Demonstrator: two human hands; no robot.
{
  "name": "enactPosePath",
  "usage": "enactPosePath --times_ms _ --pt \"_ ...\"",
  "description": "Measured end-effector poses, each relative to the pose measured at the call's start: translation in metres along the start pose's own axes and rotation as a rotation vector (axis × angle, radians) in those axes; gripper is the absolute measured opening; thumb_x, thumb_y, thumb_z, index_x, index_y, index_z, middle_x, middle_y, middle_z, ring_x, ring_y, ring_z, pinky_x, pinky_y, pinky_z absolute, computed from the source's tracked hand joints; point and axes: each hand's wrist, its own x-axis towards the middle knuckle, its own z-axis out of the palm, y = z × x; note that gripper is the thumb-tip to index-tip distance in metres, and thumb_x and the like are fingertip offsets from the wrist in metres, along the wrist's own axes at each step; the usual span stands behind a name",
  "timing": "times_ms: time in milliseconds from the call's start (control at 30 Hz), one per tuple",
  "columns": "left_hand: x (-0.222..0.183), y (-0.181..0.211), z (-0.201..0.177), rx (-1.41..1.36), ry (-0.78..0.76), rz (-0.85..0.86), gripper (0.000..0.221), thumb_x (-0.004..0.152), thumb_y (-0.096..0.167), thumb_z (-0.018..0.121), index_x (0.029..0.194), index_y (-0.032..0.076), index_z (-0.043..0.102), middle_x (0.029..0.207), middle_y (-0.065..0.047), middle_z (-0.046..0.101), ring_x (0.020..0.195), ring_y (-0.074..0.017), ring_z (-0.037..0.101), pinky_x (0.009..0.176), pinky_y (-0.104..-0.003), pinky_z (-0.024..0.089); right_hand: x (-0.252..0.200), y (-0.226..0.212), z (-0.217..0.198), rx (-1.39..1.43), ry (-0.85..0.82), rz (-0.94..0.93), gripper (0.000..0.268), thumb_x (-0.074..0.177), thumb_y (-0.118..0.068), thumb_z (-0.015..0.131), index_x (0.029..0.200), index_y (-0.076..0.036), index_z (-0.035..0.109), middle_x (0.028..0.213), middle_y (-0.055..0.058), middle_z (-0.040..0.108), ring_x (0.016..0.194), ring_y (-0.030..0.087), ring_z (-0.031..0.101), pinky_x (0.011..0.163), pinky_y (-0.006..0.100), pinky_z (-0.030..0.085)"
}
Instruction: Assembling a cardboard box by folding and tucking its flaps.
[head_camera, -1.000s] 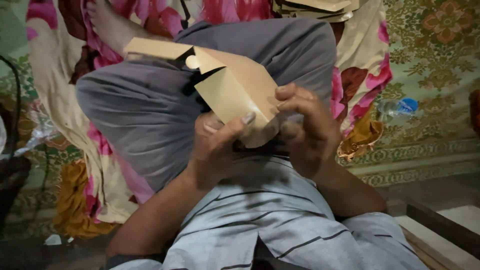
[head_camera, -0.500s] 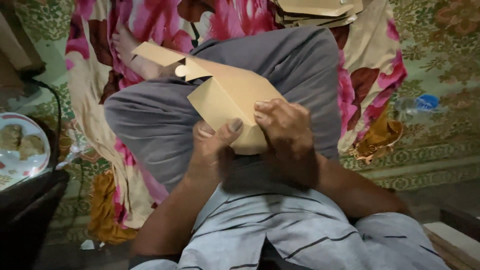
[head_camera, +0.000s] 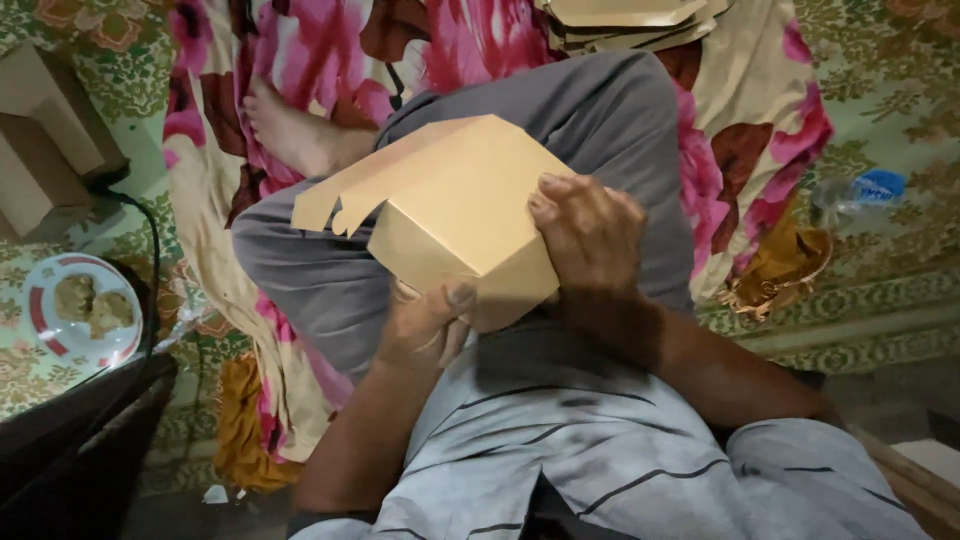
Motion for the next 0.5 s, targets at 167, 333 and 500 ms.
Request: enactPosePath --times_ms 167,333,500 --pt "-0.004 -0.002 -0.018 -0.106 -0.001 0.025 0.06 0.087 -0.009 0.067 0.144 -0.006 0.051 0.124 -0.02 0.068 0.098 -0.0239 0.069 0.087 -0.029 0.056 -0.002 0.007 0.008 0.019 0.022 0.006 0.027 0.106 -0.023 0.059 0.118 -0.005 0.076 0.124 0.018 0.071 0.11 0.039 0.069 0.094 0.051 0.046" --pt "0.013 0.0 -0.005 -0.021 -0.104 0.25 0.031 0.091 -0.002 0.053 0.12 -0.012 0.06 0.096 -0.032 0.072 0.086 -0.0385 0.076 0.088 -0.061 0.062 -0.005 0.007 0.014 0.013 0.057 -0.011 0.029 0.105 -0.028 0.06 0.117 -0.009 0.079 0.123 0.015 0.073 0.108 0.037 0.07 0.092 0.049 0.046" --pt "0.009 0.001 -0.062 -0.005 -0.058 0.293 0.049 0.09 0.008 0.059 0.138 -0.001 0.053 0.107 -0.027 0.073 0.088 -0.0367 0.076 0.09 -0.063 0.06 -0.011 0.019 0.003 0.068 -0.031 0.14 0.042 0.106 -0.028 0.054 0.135 0.001 0.06 0.133 0.023 0.064 0.121 0.045 0.063 0.099 0.052 0.043"
